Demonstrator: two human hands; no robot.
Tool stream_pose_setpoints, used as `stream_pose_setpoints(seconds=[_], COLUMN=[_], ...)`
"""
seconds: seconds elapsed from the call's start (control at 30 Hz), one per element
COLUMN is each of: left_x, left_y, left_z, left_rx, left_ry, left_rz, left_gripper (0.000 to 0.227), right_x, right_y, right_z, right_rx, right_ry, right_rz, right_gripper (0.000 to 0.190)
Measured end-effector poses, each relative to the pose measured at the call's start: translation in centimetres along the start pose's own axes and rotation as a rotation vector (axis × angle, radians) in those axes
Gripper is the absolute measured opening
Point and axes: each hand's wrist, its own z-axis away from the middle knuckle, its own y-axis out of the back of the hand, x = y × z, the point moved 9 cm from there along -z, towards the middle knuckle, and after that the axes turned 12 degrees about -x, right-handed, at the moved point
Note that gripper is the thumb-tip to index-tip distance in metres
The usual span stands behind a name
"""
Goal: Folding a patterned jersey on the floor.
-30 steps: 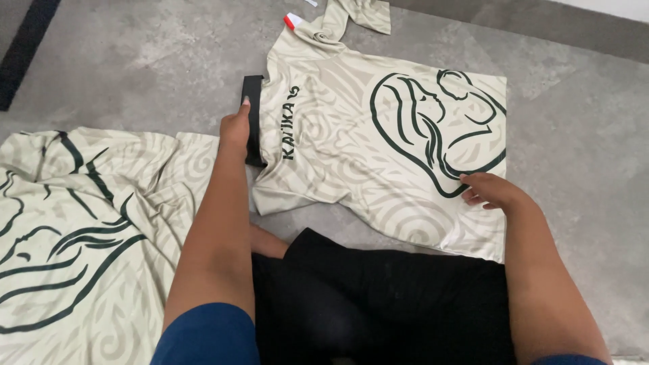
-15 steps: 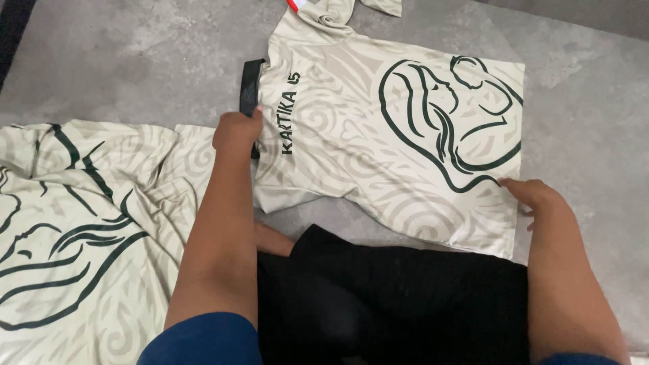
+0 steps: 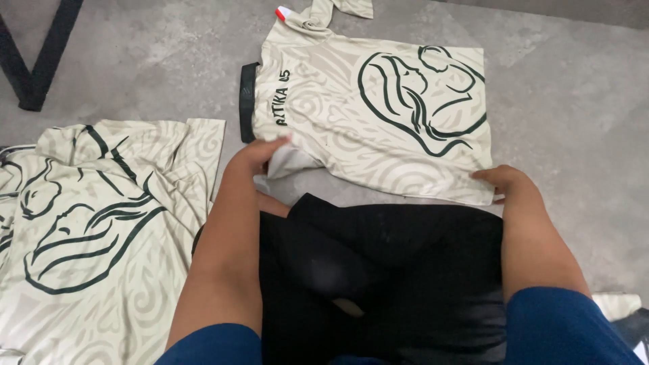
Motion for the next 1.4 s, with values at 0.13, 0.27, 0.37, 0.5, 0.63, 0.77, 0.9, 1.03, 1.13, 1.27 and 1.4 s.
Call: stream_pose_setpoints(seconds=[0.13,0.27,0.37,0.5,0.63,0.77,0.9,1.03,1.13,1.27,1.4], left_x=[-3.6,-0.9,1.3,-2.2,2.1,2.3,1.0,2.9,-0.9,-2.0,2.5], left_y=[2.2,3.3,-0.1,-2.1,-0.9,-2.7,-4.2,-3.0,-5.9,-3.9,-6.5], left_z=[-5.4,-3.3,-0.1,-3.4,0.5,0.9,-1.6,-3.1,-3.7,-11.2,-1.4], left_rx=[0.006,0.126,-0.045,-0.226,-0.122,-0.320,-0.432,-0.405,-0.364,-0.156,-0.379], left_ry=[0.064,-0.173,-0.213,0.027,-0.155,-0.232,-0.176,-0.370,-0.102,-0.083,-0.122], left_rz=[-0.284,0.230,0.018,-0.378,-0.069,0.072,-0.083,0.446,-0.238,-0.954,0.148], left_gripper=[0.074,0.073,0.079,0.031,0.030,0.037,0.008,0.009,0.116,0.073,0.038], right_x=[2.3,4.2,3.1,3.8,2.8,1.5,0.2,0.6,-0.5,-0.1,0.2], right_y=[1.4,3.8,3.5,4.2,4.4,3.6,3.5,4.4,3.4,3.4,3.8], right_z=[-4.5,-9.8,-9.6,-11.6,-9.7,-9.4,-8.0,-8.9,-6.4,-6.5,-7.5], right_rx=[0.040,0.202,0.186,0.188,0.228,0.209,0.191,0.255,0.220,0.237,0.219], right_ry=[0.002,0.106,0.158,0.146,0.107,0.088,0.073,0.079,0.057,0.053,0.077], right_rz=[-0.018,-0.095,-0.194,-0.151,-0.045,0.059,0.205,0.225,0.241,0.245,0.216], right_gripper=[0.067,0.053,0.044,0.041,0.049,0.058,0.058,0.055,0.060,0.058,0.057])
